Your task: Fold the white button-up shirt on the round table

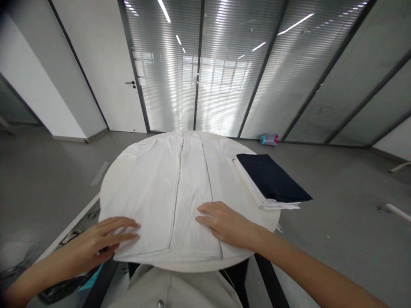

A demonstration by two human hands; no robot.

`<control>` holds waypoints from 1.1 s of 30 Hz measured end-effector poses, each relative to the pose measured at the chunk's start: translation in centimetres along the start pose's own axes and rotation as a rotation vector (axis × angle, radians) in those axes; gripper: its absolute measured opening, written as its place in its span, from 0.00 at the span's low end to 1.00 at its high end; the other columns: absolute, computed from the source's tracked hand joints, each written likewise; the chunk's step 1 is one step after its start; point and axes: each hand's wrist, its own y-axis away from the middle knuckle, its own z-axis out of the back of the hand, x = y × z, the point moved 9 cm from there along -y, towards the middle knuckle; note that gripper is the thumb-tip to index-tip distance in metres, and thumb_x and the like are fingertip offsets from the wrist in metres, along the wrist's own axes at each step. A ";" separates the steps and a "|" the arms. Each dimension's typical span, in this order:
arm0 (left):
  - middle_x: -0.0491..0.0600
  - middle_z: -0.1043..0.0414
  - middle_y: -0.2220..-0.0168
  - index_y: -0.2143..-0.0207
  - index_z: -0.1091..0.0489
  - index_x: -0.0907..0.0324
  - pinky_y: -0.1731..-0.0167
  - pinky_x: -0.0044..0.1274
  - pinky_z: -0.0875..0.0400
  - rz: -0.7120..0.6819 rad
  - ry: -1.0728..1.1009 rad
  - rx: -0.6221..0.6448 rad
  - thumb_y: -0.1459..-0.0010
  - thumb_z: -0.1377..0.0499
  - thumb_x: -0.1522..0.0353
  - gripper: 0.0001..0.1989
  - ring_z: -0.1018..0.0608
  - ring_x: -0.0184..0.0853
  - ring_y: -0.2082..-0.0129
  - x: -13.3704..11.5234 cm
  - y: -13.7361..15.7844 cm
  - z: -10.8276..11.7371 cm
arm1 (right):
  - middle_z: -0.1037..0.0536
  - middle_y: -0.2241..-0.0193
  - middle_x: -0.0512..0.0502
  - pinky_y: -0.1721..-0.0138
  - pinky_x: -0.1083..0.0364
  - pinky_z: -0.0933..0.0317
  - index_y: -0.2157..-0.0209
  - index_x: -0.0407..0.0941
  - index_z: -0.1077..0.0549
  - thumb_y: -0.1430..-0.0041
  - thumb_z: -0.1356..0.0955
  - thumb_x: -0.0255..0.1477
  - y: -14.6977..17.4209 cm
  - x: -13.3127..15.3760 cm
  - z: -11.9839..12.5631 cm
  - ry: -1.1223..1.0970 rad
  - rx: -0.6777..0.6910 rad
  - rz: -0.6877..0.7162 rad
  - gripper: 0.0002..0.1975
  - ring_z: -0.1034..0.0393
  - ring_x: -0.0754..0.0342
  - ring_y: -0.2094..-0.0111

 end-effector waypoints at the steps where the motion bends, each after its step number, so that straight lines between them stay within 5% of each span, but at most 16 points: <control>1: 0.48 0.31 0.40 0.42 0.31 0.45 0.43 0.36 0.29 -0.007 -0.015 0.013 0.44 0.46 0.83 0.33 0.29 0.40 0.39 -0.3 0.1 -0.4 | 0.34 0.37 0.38 0.38 0.42 0.44 0.39 0.48 0.30 0.32 0.37 0.30 0.6 0.4 -0.8 -0.005 0.004 0.012 0.21 0.40 0.44 0.36; 5: 0.47 0.32 0.38 0.38 0.34 0.45 0.40 0.41 0.32 -0.019 -0.042 0.017 0.46 0.46 0.83 0.36 0.31 0.42 0.37 -1.2 0.9 -1.1 | 0.51 0.30 0.35 0.31 0.36 0.60 0.29 0.46 0.49 0.37 0.34 0.50 2.9 2.2 -3.7 -0.040 0.010 0.005 0.42 0.58 0.40 0.29; 8: 0.47 0.33 0.38 0.38 0.35 0.44 0.40 0.41 0.33 -0.011 -0.024 0.035 0.44 0.45 0.81 0.35 0.32 0.41 0.37 -1.6 1.4 -0.5 | 0.54 0.30 0.35 0.32 0.33 0.67 0.29 0.48 0.53 0.41 0.34 0.55 4.1 3.6 -3.9 -0.078 -0.003 0.043 0.47 0.61 0.38 0.29; 15: 0.47 0.29 0.42 0.41 0.30 0.44 0.41 0.36 0.30 0.015 0.070 0.143 0.45 0.42 0.80 0.32 0.27 0.41 0.42 -1.1 -0.3 0.8 | 0.52 0.30 0.37 0.32 0.34 0.66 0.30 0.50 0.46 0.36 0.34 0.48 2.2 2.7 -0.9 -0.158 -0.011 0.049 0.38 0.61 0.40 0.29; 20: 0.49 0.26 0.46 0.45 0.27 0.46 0.47 0.27 0.27 0.029 0.157 0.069 0.38 0.47 0.79 0.25 0.24 0.36 0.46 0.3 -0.6 0.5 | 0.43 0.33 0.32 0.33 0.32 0.61 0.33 0.44 0.39 0.44 0.28 0.48 2.3 3.4 -2.3 -0.143 0.042 0.156 0.43 0.56 0.35 0.30; 26: 0.48 0.23 0.49 0.46 0.26 0.48 0.47 0.25 0.27 0.055 0.197 -0.075 0.32 0.48 0.70 0.17 0.21 0.35 0.49 1.2 0.0 1.5 | 0.29 0.41 0.34 0.37 0.44 0.42 0.44 0.44 0.28 0.40 0.28 0.34 5.0 3.4 -0.9 -0.161 -0.184 0.076 0.23 0.37 0.45 0.39; 33: 0.54 0.25 0.48 0.47 0.28 0.55 0.47 0.26 0.28 0.084 0.200 -0.197 0.30 0.51 0.66 0.15 0.23 0.39 0.49 1.5 -1.7 2.3 | 0.30 0.41 0.35 0.38 0.44 0.41 0.42 0.45 0.30 0.44 0.27 0.31 5.7 2.3 -0.6 -0.171 -0.208 0.008 0.28 0.38 0.44 0.39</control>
